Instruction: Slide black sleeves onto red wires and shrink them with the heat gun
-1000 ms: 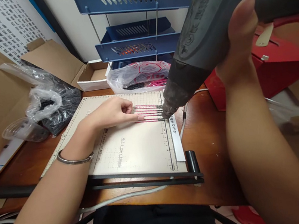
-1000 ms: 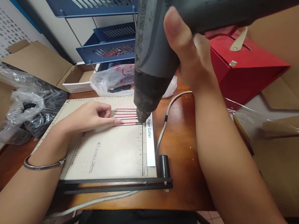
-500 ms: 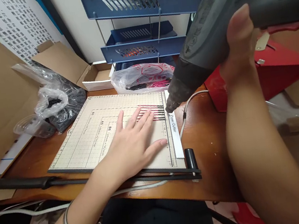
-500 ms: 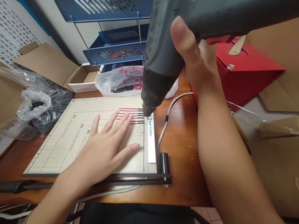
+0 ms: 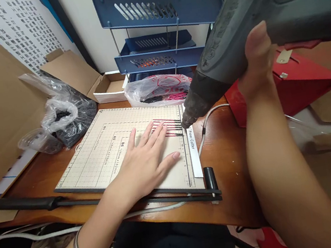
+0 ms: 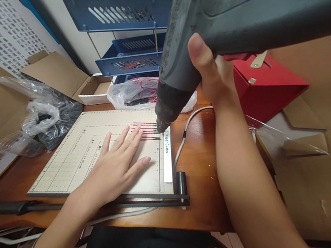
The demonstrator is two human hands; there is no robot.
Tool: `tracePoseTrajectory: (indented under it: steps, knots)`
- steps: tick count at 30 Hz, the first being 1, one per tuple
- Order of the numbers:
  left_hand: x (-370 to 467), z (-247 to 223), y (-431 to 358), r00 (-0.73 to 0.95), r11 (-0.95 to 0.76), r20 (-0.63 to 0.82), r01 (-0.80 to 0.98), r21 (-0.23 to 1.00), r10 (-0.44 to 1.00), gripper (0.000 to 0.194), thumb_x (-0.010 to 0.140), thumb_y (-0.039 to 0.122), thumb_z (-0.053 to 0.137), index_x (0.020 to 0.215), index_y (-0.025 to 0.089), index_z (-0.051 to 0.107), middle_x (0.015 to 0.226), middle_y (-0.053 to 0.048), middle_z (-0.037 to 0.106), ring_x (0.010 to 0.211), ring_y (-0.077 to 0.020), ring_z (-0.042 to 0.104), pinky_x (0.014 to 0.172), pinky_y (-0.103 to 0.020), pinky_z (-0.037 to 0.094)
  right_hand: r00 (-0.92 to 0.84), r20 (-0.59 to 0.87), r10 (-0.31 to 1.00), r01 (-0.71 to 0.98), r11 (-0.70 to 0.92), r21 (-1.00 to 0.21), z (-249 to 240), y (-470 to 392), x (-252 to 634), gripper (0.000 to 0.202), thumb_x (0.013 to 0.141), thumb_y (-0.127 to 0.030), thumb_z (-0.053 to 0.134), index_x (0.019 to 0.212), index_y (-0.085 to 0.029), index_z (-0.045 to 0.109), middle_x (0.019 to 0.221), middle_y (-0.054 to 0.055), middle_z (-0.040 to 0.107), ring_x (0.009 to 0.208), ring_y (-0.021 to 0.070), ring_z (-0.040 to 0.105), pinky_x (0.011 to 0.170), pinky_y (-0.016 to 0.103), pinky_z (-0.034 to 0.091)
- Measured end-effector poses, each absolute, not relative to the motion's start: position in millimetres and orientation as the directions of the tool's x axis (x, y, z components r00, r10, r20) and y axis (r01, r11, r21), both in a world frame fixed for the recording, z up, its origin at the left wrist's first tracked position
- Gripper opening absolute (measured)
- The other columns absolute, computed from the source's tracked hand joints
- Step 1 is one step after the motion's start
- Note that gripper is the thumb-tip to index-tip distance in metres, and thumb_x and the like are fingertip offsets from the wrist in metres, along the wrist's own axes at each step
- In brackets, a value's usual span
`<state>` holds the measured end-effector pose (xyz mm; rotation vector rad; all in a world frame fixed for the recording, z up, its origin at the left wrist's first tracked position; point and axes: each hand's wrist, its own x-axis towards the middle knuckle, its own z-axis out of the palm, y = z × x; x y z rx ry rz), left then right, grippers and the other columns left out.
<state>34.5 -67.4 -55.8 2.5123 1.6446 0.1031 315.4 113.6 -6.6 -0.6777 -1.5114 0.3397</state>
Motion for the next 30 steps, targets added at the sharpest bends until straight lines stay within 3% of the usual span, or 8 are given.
tracePoseTrajectory:
  steps: [5,12,16,21,26,30]
  knots:
    - [35,-51,-61,0.427,-0.418,-0.054,0.9,0.123,0.903,0.082,0.109,0.072,0.021,0.171,0.019,0.031,0.176,-0.007,0.028,0.169,-0.0314,0.014,0.137,-0.064,0.001,-0.029,0.867,0.497,0.189,0.855,-0.483,0,96,303,0.081,0.078,-0.094,0.057,0.14,-0.042,0.063,0.141,-0.005,0.068,0.152,0.0284,0.052,0.136,0.048,0.029]
    - [42,-47,-50,0.401,-0.389,-0.078,0.912,0.13,0.913,0.084,0.109,0.071,0.021,0.173,0.016,0.022,0.179,-0.005,0.018,0.17,-0.0296,0.012,0.138,-0.06,-0.002,0.106,0.868,0.486,0.312,0.812,-0.493,-4,102,307,0.069,0.089,-0.087,0.048,0.146,-0.049,0.057,0.153,-0.009,0.059,0.163,0.0206,0.034,0.136,0.038,0.028]
    - [43,-50,-45,0.418,-0.4,-0.113,0.904,0.154,0.901,0.088,0.107,0.074,0.017,0.174,0.016,0.018,0.179,-0.005,0.016,0.17,-0.0282,0.01,0.138,-0.059,-0.001,0.096,0.892,0.441,0.279,0.849,-0.449,-6,105,311,0.078,0.087,-0.088,0.054,0.144,-0.037,0.061,0.148,-0.001,0.064,0.161,0.0268,0.04,0.137,0.045,0.027]
    - [43,-50,-40,0.394,-0.379,-0.089,0.913,0.154,0.915,0.085,0.109,0.07,0.016,0.173,0.015,0.021,0.179,-0.005,0.015,0.17,-0.0266,0.01,0.138,-0.057,-0.003,0.127,0.882,0.454,0.347,0.813,-0.468,-4,101,309,0.061,0.09,-0.085,0.05,0.134,-0.045,0.066,0.14,-0.007,0.069,0.154,0.0217,0.049,0.136,0.037,0.031]
    - [39,-42,-42,0.416,-0.386,-0.153,0.903,0.19,0.897,0.093,0.104,0.079,0.019,0.174,0.017,0.017,0.179,-0.007,0.015,0.17,-0.0264,0.012,0.138,-0.055,-0.005,0.095,0.88,0.466,0.334,0.817,-0.469,-2,96,307,0.072,0.085,-0.092,0.051,0.137,-0.044,0.064,0.147,-0.007,0.065,0.155,0.0229,0.048,0.137,0.038,0.029]
    - [39,-41,-39,0.407,-0.379,-0.16,0.908,0.181,0.899,0.093,0.104,0.078,0.022,0.173,0.015,0.02,0.179,-0.009,0.016,0.17,-0.028,0.012,0.138,-0.056,-0.004,0.075,0.886,0.458,0.278,0.844,-0.459,-4,102,309,0.064,0.089,-0.085,0.056,0.136,-0.042,0.066,0.146,-0.006,0.066,0.153,0.0233,0.051,0.138,0.038,0.022]
